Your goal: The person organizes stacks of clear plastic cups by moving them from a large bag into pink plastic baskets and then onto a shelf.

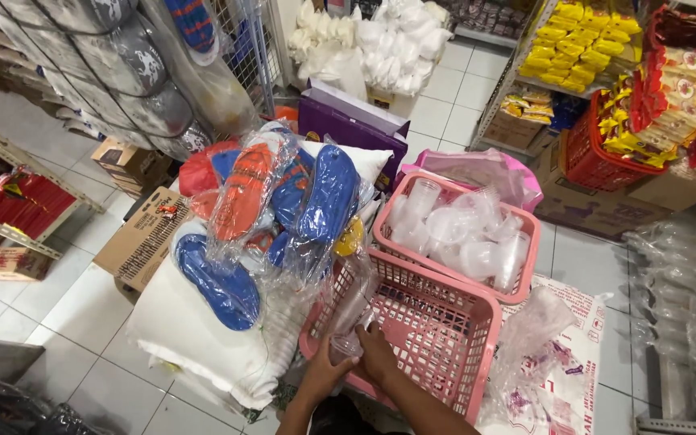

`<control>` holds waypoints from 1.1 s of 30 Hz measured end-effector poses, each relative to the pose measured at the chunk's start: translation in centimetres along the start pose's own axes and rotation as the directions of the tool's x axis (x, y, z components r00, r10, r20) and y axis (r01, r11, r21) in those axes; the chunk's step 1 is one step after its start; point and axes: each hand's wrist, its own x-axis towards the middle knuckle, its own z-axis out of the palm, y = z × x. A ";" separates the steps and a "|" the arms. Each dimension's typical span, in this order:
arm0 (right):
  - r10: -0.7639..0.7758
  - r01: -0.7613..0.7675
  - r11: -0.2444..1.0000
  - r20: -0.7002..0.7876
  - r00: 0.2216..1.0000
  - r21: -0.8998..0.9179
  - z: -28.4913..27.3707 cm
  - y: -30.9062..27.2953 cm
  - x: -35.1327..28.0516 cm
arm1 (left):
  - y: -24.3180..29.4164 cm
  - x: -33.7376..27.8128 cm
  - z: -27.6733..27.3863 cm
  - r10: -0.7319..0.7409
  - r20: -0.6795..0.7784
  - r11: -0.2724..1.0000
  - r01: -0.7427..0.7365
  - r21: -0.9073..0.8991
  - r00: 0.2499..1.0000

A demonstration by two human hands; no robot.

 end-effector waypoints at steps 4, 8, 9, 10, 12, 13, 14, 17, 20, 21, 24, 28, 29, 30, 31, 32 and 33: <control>0.447 -0.370 0.333 0.200 0.872 0.867 -1.2 -0.1 0.6 | -0.3 0.0 0.0 -0.019 -0.006 0.999 0.019 -0.038 1.000; 0.485 -0.339 0.717 -0.087 0.870 0.608 -3.1 2.8 -1.0 | -0.8 -0.9 0.3 -0.027 0.002 0.999 0.027 -0.025 1.000; 0.444 -0.280 0.741 -0.134 0.886 0.611 -3.3 4.2 -1.0 | -0.6 -0.6 0.1 -0.026 -0.008 1.000 0.026 -0.005 1.000; 0.402 -0.219 0.762 -0.180 0.898 0.610 -3.5 5.7 -0.7 | -0.3 -0.5 0.0 -0.048 -0.009 0.999 0.048 -0.012 0.999; 0.197 -0.065 0.901 -0.272 0.942 0.429 -3.5 8.8 -0.4 | 0.5 -0.5 0.2 -0.090 0.009 0.996 0.090 -0.023 0.996; 0.105 -0.004 0.948 -0.302 0.948 0.317 -3.9 10.7 -1.3 | 1.0 -0.7 0.5 -0.070 0.019 0.997 0.071 -0.018 0.997; 0.263 -0.072 0.800 -0.240 0.934 0.596 -3.8 11.8 -1.7 | 1.2 -0.5 -0.1 -0.050 0.029 0.999 0.051 -0.013 0.998; 0.488 -0.212 0.326 0.028 0.872 0.921 -4.3 13.0 -1.4 | 1.9 0.6 1.1 0.017 0.079 0.999 -0.014 -0.030 0.997; 0.426 -0.157 0.610 -0.154 0.891 0.777 -5.7 12.9 -2.1 | 2.7 2.2 1.4 0.218 0.073 0.974 -0.222 0.052 0.973; 0.253 -0.002 0.790 -0.323 0.912 0.614 -5.5 12.7 -2.6 | 2.5 1.9 1.7 0.288 0.071 0.951 -0.294 0.093 0.955; 0.447 -0.079 0.610 -0.259 0.856 0.789 -5.5 12.8 -3.6 | 2.9 2.8 2.6 0.047 0.206 0.999 -0.042 -0.024 0.977; 0.584 -0.199 0.369 -0.059 0.809 0.908 -5.6 13.1 -2.7 | 2.8 3.4 3.2 0.034 0.257 0.999 -0.029 -0.024 0.966; 0.450 -0.156 0.684 -0.244 0.859 0.712 -5.4 13.2 -3.3 | 2.3 3.4 3.2 0.046 0.266 0.999 -0.042 -0.023 0.963; 0.256 -0.088 0.904 -0.365 0.895 0.418 -5.3 13.3 -4.3 | 1.6 3.4 3.2 0.065 0.263 0.998 -0.059 -0.030 0.963; 0.036 -0.006 0.997 -0.421 0.906 0.071 -5.1 13.1 -4.5 | 1.1 3.9 3.1 0.126 0.252 0.992 -0.122 -0.032 0.959; 0.032 0.010 0.995 -0.401 0.916 0.101 -5.1 12.8 -4.5 | 0.6 4.2 2.9 0.218 0.222 0.975 -0.220 -0.019 0.950; 0.028 0.024 0.991 -0.378 0.925 0.132 -5.0 12.4 -4.6 | 0.2 4.6 2.7 0.292 0.201 0.955 -0.297 -0.006 0.935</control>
